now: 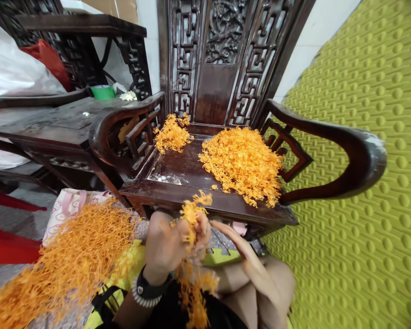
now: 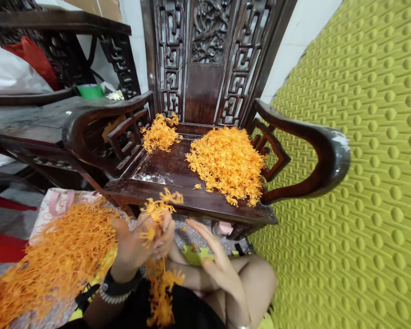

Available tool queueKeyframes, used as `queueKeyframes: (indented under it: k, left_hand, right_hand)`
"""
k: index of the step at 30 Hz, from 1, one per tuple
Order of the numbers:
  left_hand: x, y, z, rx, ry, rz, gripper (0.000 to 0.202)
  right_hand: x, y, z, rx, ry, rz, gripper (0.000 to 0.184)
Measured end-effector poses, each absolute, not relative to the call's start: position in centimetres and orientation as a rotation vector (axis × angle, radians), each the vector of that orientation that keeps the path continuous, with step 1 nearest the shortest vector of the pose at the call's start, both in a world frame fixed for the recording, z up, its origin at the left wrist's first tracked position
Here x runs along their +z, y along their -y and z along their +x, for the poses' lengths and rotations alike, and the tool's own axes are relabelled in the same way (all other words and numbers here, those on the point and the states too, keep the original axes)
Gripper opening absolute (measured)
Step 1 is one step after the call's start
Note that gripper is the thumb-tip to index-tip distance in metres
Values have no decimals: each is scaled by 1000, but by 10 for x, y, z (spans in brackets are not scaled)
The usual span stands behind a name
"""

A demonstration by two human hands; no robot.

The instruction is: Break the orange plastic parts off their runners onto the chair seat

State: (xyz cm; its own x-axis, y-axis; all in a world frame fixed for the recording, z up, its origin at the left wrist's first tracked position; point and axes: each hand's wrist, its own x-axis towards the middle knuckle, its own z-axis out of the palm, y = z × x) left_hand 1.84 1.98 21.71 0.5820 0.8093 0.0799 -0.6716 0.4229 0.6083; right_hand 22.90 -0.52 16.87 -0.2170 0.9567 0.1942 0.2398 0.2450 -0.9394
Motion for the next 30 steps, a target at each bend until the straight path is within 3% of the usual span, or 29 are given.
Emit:
queueKeyframes:
  k: [6,11,18,23,26,30]
  left_hand:
    - [170,2,32,734,-300,683,61]
    - [137,9,24,853,-476,803,60]
    - [172,7,11,764,-643,1332,57]
    - [188,11,7,631,-899,1839,50]
    - [186,16,11,695,-929,1936,51]
    - [183,19,18,834,-1017,1936,36]
  right_hand:
    - [195,-28,188,1451,1821,-659,73]
    - [198,-27,166,1434,1656,-738,22]
    - [193,-17,160,1540,994,-749,26]
    - [197,-14,151,1499,789,-662,40]
    - [201,-16,151,1311,812,-669,42]
    - [208,-19,158,873,906,-851,25]
